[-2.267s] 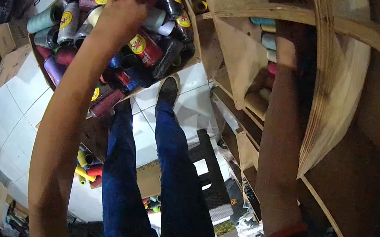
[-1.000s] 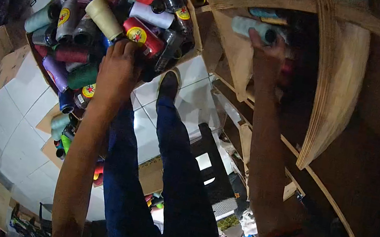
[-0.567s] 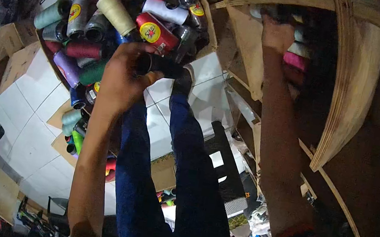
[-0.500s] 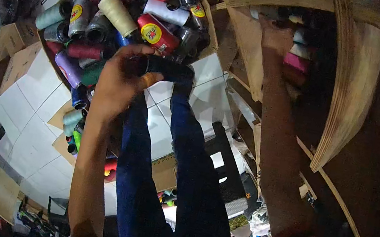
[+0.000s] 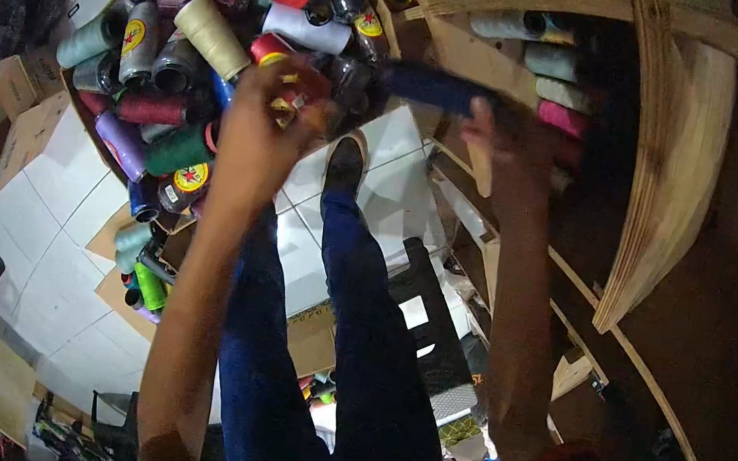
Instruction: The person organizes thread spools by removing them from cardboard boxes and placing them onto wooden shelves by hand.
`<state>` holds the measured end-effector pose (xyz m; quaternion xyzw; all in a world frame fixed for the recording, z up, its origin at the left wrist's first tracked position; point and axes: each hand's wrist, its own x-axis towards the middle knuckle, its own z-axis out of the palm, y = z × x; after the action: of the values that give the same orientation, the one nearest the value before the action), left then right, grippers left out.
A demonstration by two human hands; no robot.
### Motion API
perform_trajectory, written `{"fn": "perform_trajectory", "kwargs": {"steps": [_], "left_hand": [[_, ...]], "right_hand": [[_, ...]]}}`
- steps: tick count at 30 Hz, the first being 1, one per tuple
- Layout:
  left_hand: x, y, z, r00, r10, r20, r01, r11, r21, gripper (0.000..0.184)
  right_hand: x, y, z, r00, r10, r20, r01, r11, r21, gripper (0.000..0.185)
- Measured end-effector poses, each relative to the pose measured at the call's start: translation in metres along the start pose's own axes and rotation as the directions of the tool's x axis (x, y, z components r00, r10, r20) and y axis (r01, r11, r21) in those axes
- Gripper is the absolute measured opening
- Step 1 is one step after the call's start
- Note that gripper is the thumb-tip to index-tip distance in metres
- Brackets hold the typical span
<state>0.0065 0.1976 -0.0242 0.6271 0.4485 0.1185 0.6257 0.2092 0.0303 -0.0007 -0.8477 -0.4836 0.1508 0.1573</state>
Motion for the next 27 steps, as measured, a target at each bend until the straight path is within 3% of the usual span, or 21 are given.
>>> {"fn": "perform_trajectory", "kwargs": {"steps": [1, 2, 3, 4, 5, 6, 9, 12, 15, 17, 18, 21, 23, 26, 27], "left_hand": [[0.008, 0.005, -0.012, 0.988, 0.124, -0.088, -0.096, 0.957, 0.274, 0.045], [0.017, 0.004, -0.024, 0.954, 0.266, -0.139, -0.154, 0.832, 0.533, 0.046], [0.027, -0.003, -0.031, 0.928, 0.31, -0.207, -0.12, 0.775, 0.621, 0.047], [0.035, -0.005, -0.037, 0.894, 0.36, -0.268, -0.076, 0.71, 0.7, 0.049], [0.041, -0.006, -0.043, 0.927, 0.268, -0.264, -0.033, 0.757, 0.653, 0.053], [0.046, -0.009, -0.045, 0.923, 0.26, -0.285, -0.011, 0.756, 0.655, 0.055], [0.06, -0.017, -0.045, 0.893, 0.283, -0.349, 0.028, 0.739, 0.673, 0.062], [0.064, -0.016, -0.038, 0.86, 0.34, -0.379, 0.049, 0.685, 0.726, 0.066], [0.062, -0.001, -0.033, 0.873, 0.304, -0.383, 0.123, 0.621, 0.774, 0.058], [0.062, 0.001, -0.031, 0.875, 0.356, -0.329, 0.082, 0.561, 0.824, 0.055], [0.063, 0.001, -0.032, 0.874, 0.381, -0.302, 0.065, 0.525, 0.849, 0.053], [0.074, 0.001, -0.042, 0.87, 0.33, -0.367, 0.145, 0.54, 0.829, 0.049], [0.086, -0.007, -0.053, 0.892, 0.304, -0.333, 0.12, 0.551, 0.826, 0.046], [0.107, -0.036, -0.072, 0.919, 0.343, -0.196, 0.018, 0.46, 0.888, 0.048], [0.106, -0.032, -0.074, 0.931, 0.304, -0.201, 0.023, 0.501, 0.865, 0.045]], "right_hand": [[0.012, -0.005, -0.012, 0.962, 0.271, 0.031, -0.271, 0.933, 0.239, 0.042], [0.02, -0.008, -0.019, 0.854, 0.506, 0.123, -0.503, 0.74, 0.447, 0.044], [0.026, -0.015, -0.011, 0.861, 0.495, -0.117, -0.339, 0.73, 0.594, 0.046], [0.03, -0.014, -0.007, 0.865, 0.464, -0.19, -0.33, 0.812, 0.482, 0.047], [0.037, -0.01, -0.004, 0.869, 0.422, -0.258, -0.319, 0.876, 0.361, 0.047], [0.044, -0.007, 0.0, 0.872, 0.37, -0.321, -0.306, 0.923, 0.233, 0.047], [0.061, 0.002, 0.021, 0.872, 0.263, -0.414, -0.249, 0.965, 0.087, 0.05], [0.074, 0.005, 0.029, 0.877, 0.351, -0.329, -0.362, 0.932, 0.029, 0.05], [0.082, 0.0, 0.032, 0.83, 0.409, -0.38, -0.446, 0.895, -0.01, 0.044], [0.079, 0.002, 0.031, 0.821, 0.425, -0.38, -0.467, 0.884, -0.019, 0.048], [0.076, 0.004, 0.03, 0.818, 0.434, -0.377, -0.475, 0.88, -0.019, 0.051], [0.058, 0.014, 0.037, 0.85, 0.373, -0.372, -0.214, 0.89, 0.403, 0.049], [0.052, -0.028, 0.021, 0.839, 0.453, -0.3, -0.383, 0.885, 0.267, 0.039], [0.03, -0.053, 0.048, 0.935, 0.344, -0.085, -0.299, 0.894, 0.335, 0.031], [0.025, -0.069, 0.052, 0.939, 0.343, -0.009, -0.31, 0.859, 0.408, 0.03]]}}
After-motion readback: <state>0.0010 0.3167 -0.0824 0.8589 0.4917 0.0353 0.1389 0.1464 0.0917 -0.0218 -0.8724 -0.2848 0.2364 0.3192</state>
